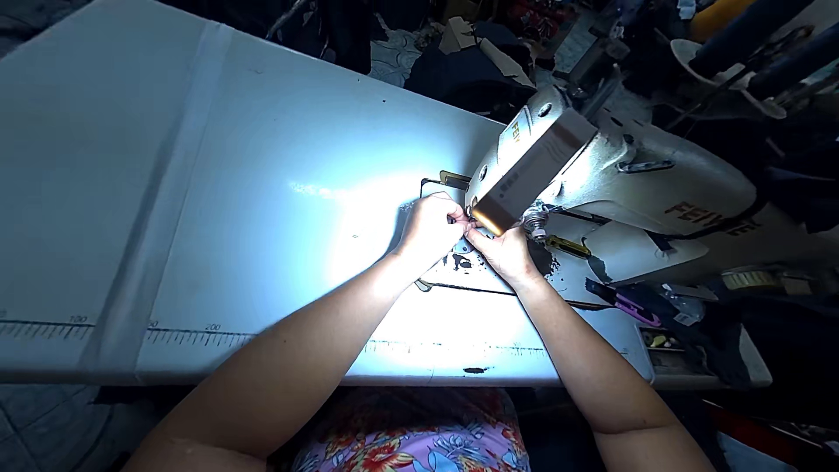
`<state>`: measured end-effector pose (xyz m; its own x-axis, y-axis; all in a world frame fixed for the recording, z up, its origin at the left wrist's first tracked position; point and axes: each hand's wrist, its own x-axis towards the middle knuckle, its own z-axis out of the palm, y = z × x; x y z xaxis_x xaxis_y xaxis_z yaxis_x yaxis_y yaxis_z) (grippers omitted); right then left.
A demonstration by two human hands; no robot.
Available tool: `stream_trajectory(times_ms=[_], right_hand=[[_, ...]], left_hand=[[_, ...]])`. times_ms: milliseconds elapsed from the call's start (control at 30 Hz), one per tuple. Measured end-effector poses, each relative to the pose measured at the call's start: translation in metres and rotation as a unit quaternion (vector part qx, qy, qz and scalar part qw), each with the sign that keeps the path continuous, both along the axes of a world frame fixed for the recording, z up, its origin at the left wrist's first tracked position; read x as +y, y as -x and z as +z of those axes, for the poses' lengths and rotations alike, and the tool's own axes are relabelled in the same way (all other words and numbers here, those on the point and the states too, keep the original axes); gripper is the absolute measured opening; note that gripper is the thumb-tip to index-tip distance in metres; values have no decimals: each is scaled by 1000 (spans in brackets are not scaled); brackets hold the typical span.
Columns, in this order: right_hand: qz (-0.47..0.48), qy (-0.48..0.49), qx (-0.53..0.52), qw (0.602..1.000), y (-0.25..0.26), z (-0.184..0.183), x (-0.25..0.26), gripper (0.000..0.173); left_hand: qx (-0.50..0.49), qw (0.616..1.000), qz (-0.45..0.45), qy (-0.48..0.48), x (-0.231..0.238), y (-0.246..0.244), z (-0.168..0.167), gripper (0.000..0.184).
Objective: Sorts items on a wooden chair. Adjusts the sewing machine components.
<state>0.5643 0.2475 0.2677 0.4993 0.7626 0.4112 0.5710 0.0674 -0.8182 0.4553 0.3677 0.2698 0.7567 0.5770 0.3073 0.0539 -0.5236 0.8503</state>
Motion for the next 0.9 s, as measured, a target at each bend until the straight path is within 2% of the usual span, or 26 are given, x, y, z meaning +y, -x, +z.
stream_trajectory(times_ms=[133,233,300,367,467,567,633,733,900], right_hand=[[-25,26,1,999,-1,1,0,27],[-82,96,-122,984,-4,20,-9,35],[-116,89,-218,965,-20,32,-21,23],[-145,121,-211,959,-38,48,-36,21],[-124,256,-179,942,-80,56,-60,26],[-63,431,-168,885,-112,61,-73,40],[-46,496,-188,846,-119,64,-75,34],[-26,505,-205,838,-125,59,-74,21],[-6,373,-219,902,-120,51,-83,19]], left_hand=[[-50,998,7,-28,-4,3,-3,19],[-89,995,29,-44,-6,3,-11,16],[-88,994,31,-53,-5,4,-15,18],[-95,994,23,-55,-7,5,-9,19],[-100,993,13,-54,-10,6,-2,21],[-84,995,14,-51,-6,6,-5,19],[-76,996,23,-51,-4,5,-9,19],[-64,997,29,-30,-3,5,-12,19],[-48,996,43,-60,1,7,-15,15]])
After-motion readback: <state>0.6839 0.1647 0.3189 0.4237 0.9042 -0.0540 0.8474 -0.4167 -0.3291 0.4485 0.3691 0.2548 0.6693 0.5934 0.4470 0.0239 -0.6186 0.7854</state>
